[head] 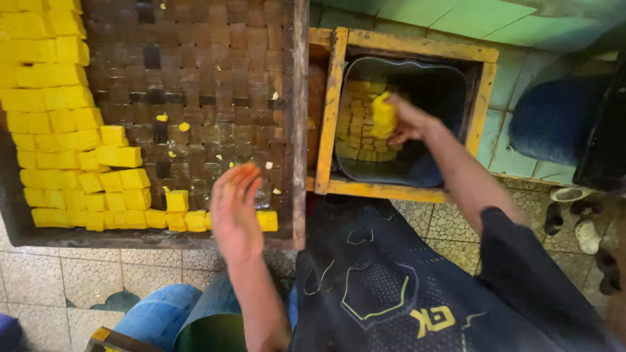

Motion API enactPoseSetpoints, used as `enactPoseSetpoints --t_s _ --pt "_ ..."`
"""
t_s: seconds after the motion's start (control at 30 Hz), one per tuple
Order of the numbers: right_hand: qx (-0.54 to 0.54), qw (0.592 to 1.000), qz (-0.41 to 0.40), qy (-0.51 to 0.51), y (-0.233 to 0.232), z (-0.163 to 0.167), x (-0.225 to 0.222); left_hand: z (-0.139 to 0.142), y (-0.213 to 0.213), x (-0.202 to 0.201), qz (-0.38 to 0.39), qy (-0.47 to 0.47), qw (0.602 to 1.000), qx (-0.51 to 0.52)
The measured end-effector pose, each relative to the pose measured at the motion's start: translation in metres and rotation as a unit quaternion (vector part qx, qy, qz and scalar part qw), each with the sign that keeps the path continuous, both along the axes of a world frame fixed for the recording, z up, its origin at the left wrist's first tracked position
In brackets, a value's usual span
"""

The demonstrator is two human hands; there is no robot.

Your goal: The person repeatedly picks yellow food cubes from a woven tray and places them into a bucket below. The person occasionally rinses hands in a nearby water container and continues transferring the cubes until the tray is nearly empty.

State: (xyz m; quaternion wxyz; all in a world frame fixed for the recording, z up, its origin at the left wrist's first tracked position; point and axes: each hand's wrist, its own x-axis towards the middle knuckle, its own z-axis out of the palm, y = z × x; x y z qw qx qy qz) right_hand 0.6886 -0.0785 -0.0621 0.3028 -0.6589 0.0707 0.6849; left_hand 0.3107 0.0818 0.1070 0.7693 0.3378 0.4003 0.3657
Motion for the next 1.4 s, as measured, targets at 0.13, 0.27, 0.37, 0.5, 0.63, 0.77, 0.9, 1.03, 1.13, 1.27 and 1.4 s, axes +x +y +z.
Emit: enactPoseSetpoints --t_s 0.13,0.27,0.37,0.5,0.63,0.77,0.9,1.03,1.13,1.27,1.4 --pt "-0.117 0.980 0.162 -0.025 0.025 -0.047 -0.032 -0.004 -0.012 -0.029 0.068 0.001 0.998 0.016" --pt "-0.056 0.942 0.322 -0.073 0.049 -0.070 -0.069 -0.008 -0.030 -0.050 0.145 0.053 0.988 -0.001" --pt "0.019 0.833 0.517 -0.197 0.069 -0.082 -0.089 -0.009 -0.041 -0.058 0.183 0.063 0.981 -0.005" --pt "0.043 0.721 0.620 -0.307 0.085 -0.089 -0.104 -0.010 -0.051 -0.068 0.202 0.064 0.977 -0.003" --pt "0.002 0.710 0.638 -0.299 0.073 -0.089 -0.109 -0.007 -0.055 -0.087 0.207 0.048 0.977 0.001" --pt "0.048 0.783 0.586 -0.204 0.043 -0.092 -0.090 -0.006 -0.047 -0.107 0.220 0.075 0.973 0.012" --pt "0.078 0.798 0.490 -0.343 0.027 -0.065 -0.053 -0.009 -0.028 -0.122 0.228 0.236 0.938 0.109" --pt "0.167 0.765 0.092 -0.615 0.032 0.029 -0.058 -0.007 0.014 -0.143 0.148 0.492 0.813 0.274" --pt "0.345 0.686 0.000 -0.640 0.058 0.105 -0.129 -0.012 0.061 -0.148 0.006 0.538 0.696 0.475" --pt "0.539 0.609 0.163 -0.558 0.101 0.162 -0.261 -0.016 0.089 -0.150 -0.118 0.576 0.548 0.595" --pt "0.539 0.645 0.227 -0.491 0.176 0.183 -0.329 -0.011 0.090 -0.158 -0.182 0.633 0.553 0.510"
